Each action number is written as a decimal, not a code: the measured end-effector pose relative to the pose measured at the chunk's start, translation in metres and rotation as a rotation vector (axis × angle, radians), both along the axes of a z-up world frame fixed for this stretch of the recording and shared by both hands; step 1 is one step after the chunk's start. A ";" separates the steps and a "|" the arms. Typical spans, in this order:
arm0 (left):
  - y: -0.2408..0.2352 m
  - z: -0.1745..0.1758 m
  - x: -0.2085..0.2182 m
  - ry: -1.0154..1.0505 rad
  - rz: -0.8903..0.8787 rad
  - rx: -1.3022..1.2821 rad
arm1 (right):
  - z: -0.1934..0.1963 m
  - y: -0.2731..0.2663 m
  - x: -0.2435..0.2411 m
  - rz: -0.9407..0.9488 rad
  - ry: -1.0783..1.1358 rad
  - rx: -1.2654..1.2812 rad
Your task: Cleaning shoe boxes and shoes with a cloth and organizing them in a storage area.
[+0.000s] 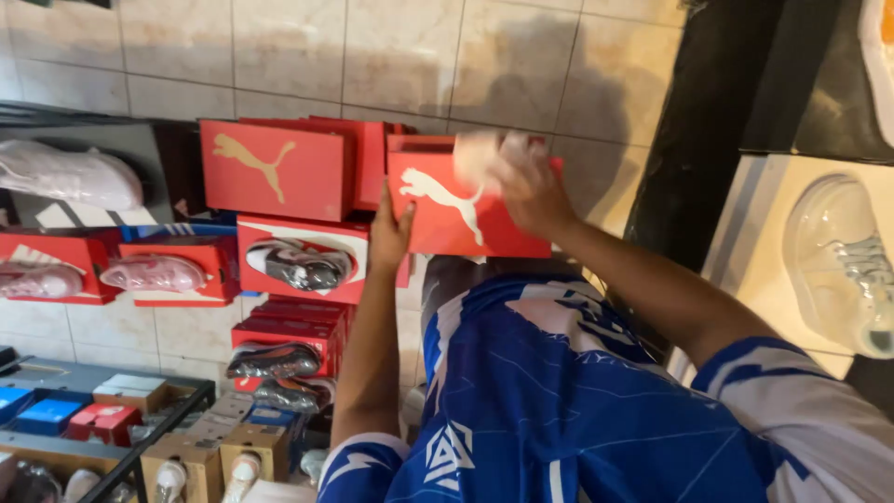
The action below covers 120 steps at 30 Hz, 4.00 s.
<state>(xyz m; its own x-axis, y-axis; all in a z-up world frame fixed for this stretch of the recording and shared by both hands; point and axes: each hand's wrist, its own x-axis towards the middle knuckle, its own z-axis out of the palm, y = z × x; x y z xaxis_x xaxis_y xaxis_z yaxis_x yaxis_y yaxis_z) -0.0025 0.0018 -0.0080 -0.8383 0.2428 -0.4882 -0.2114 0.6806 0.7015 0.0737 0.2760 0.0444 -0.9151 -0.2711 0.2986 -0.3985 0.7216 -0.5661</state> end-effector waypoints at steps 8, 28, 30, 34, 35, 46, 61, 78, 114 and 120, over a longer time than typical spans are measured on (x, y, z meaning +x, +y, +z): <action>-0.007 0.011 0.005 0.081 -0.050 0.059 | 0.127 -0.050 0.033 -0.126 -0.547 -0.642; -0.012 -0.046 0.009 0.104 0.007 0.048 | -0.171 -0.103 0.095 -1.677 -0.271 -1.454; -0.014 -0.053 0.011 0.095 -0.021 -0.005 | -0.260 -0.143 0.075 -1.754 -0.451 -0.968; -0.009 -0.055 0.013 0.143 -0.003 0.039 | -0.225 -0.258 0.056 -1.527 -0.116 -1.828; -0.010 -0.055 0.015 0.135 0.011 0.093 | -0.176 -0.284 0.028 -1.013 -0.165 -2.071; -0.071 0.010 0.060 0.721 -0.424 0.715 | 0.006 -0.207 0.079 -0.524 -1.128 -2.221; 0.005 -0.126 0.005 -0.032 0.324 0.922 | 0.051 -0.036 0.029 -0.824 -0.695 -0.464; -0.064 0.055 0.052 -0.202 0.270 0.201 | 0.120 -0.024 0.060 -0.917 -0.878 -0.715; 0.227 -0.053 -0.067 1.051 -0.245 -0.347 | -0.122 0.082 0.021 -0.666 -0.412 -0.929; 0.185 -0.070 -0.017 1.244 -0.782 0.074 | -0.138 0.087 0.021 -0.665 -0.383 -0.917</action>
<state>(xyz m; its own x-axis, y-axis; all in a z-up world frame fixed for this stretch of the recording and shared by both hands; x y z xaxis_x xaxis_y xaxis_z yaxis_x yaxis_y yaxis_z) -0.0193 0.1869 -0.0782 -0.3464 0.8135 0.4671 0.9379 0.2904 0.1898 0.0948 0.3634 -0.0933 -0.8671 0.4610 -0.1889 0.2067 -0.0120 -0.9783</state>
